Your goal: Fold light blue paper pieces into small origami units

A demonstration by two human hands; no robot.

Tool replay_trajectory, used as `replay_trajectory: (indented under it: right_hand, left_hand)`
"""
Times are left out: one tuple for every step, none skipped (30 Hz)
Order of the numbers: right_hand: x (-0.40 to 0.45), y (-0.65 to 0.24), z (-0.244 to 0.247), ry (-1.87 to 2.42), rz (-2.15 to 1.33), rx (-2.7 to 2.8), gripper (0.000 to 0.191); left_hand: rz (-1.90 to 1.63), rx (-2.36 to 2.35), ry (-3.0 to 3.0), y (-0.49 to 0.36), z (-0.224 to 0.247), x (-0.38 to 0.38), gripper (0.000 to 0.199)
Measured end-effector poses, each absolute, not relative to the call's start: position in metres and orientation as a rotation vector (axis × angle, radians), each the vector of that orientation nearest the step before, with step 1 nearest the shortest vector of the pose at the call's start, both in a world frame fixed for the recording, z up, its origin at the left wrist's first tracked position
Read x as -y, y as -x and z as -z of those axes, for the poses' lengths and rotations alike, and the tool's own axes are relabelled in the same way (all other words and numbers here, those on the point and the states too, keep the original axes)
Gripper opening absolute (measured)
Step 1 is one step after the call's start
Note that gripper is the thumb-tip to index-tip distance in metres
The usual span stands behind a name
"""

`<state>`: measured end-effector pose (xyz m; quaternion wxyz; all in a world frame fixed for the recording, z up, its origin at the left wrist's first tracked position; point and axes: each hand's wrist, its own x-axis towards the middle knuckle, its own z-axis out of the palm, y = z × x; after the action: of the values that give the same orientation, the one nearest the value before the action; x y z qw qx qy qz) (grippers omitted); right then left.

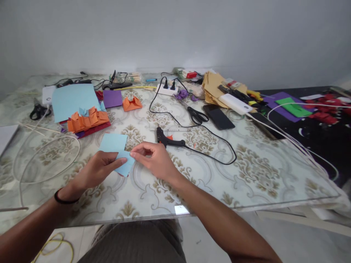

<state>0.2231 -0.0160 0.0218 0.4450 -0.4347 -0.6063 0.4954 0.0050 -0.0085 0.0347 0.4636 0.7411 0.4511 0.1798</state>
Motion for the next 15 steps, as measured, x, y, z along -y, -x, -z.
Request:
replay_trajectory:
  right_hand:
    - [0.0159, -0.2235, -0.022, 1.077, -1.236, 1.5, 0.014]
    - [0.016, -0.2236, -0.0222, 1.077, -1.245, 1.503, 0.014]
    - [0.0163, -0.2234, -0.0222, 1.078, -1.253, 1.508, 0.014]
    - [0.0166, -0.223, -0.022, 1.077, -1.261, 1.515, 0.013]
    - [0.0171, -0.2222, -0.0216, 1.07, -1.273, 1.525, 0.012]
    - [0.0176, -0.2214, -0.0211, 1.059, -1.288, 1.539, 0.01]
    - [0.018, -0.2204, -0.0204, 1.044, -1.304, 1.555, 0.008]
    - [0.0184, -0.2196, -0.0198, 1.025, -1.318, 1.571, 0.004]
    - [0.0187, -0.2189, -0.0193, 1.005, -1.326, 1.588, 0.002]
    - [0.0189, -0.2184, -0.019, 0.988, -1.33, 1.602, 0.002]
    - [0.019, -0.2182, -0.0189, 0.975, -1.327, 1.61, 0.004]
    - [0.019, -0.2181, -0.0192, 0.966, -1.325, 1.613, 0.005]
    - [0.019, -0.2182, -0.0197, 0.957, -1.326, 1.614, 0.006]
    - [0.019, -0.2184, -0.0204, 0.952, -1.328, 1.613, 0.006]
    - [0.0189, -0.2186, -0.0212, 0.95, -1.331, 1.61, 0.005]
  left_hand:
    - [-0.442, -1.104, -1.814, -0.0052, -0.0344, 0.0087, 0.049]
    - [-0.44, -1.097, -1.812, -0.0056, -0.0341, 0.0089, 0.049]
    - [-0.442, -1.093, -1.815, -0.006, -0.034, 0.0092, 0.048]
    - [-0.454, -1.094, -1.824, -0.0064, -0.0341, 0.0095, 0.046]
    - [-0.475, -1.095, -1.84, -0.0067, -0.0343, 0.0099, 0.043]
    - [-0.498, -1.095, -1.862, -0.0069, -0.0346, 0.0102, 0.039]
    - [-0.518, -1.096, -1.888, -0.0069, -0.0349, 0.0105, 0.035]
    - [-0.529, -1.093, -1.917, -0.0068, -0.0353, 0.0108, 0.032]
    - [-0.533, -1.085, -1.947, -0.0066, -0.0357, 0.0111, 0.032]
    - [-0.534, -1.072, -1.977, -0.0064, -0.0361, 0.0113, 0.033]
    - [-0.542, -1.061, -2.007, -0.0063, -0.0365, 0.0116, 0.034]
    - [-0.556, -1.052, -2.031, -0.0062, -0.0369, 0.012, 0.035]
    - [-0.574, -1.041, -2.05, -0.0062, -0.0373, 0.0124, 0.035]
    - [-0.592, -1.03, -2.064, -0.0062, -0.0378, 0.0128, 0.035]
    - [-0.611, -1.021, -2.071, -0.0062, -0.0383, 0.0133, 0.035]
